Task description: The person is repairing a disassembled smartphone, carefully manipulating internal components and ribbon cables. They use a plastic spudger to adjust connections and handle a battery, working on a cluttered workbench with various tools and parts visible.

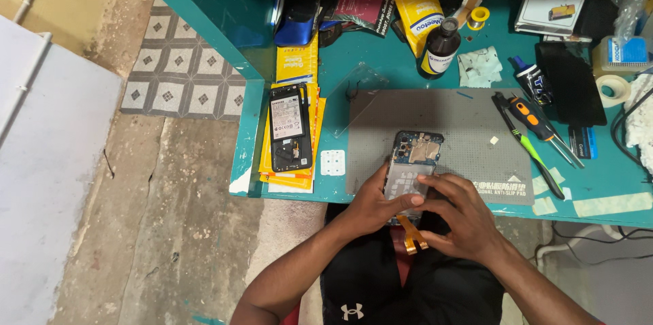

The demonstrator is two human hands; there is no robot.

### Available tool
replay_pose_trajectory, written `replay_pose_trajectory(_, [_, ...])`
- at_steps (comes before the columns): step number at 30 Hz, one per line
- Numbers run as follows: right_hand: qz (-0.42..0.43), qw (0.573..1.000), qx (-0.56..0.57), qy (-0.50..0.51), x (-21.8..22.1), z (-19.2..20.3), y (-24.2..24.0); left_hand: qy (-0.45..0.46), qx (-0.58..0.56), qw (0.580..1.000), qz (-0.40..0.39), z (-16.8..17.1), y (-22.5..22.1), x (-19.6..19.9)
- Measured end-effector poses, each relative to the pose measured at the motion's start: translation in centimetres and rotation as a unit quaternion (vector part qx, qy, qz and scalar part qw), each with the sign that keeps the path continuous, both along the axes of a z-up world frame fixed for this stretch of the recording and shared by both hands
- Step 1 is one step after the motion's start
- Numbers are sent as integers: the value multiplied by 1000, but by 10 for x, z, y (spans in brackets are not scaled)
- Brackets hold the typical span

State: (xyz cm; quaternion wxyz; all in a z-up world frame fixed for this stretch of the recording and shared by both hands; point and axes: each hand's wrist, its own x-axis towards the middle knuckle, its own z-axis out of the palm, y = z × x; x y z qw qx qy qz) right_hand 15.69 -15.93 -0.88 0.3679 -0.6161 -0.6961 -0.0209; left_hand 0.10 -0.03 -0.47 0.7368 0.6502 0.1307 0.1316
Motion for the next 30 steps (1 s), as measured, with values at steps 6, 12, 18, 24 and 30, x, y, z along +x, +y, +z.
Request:
replay_pose_trajectory(6, [4,1000,7,-3,0,2,1,4,-7,1000,-1,1,0,0])
replay_pose_trajectory(12, [0,1000,2,1,-1,1,2,17,7,1000,-1,-1,1,0])
replay_pose_trajectory(18, [0,1000,4,2,-1,6,1,7,-10,1000,0,1,0,0])
replay_pose_trajectory(24, [-2,1000,1,4,-2,7,2,-5,-15,1000,0,5,0,0])
replay_pose_trajectory(30, [3,1000,3,4,-2,9,2,7,-10,1000,4,7,0,0])
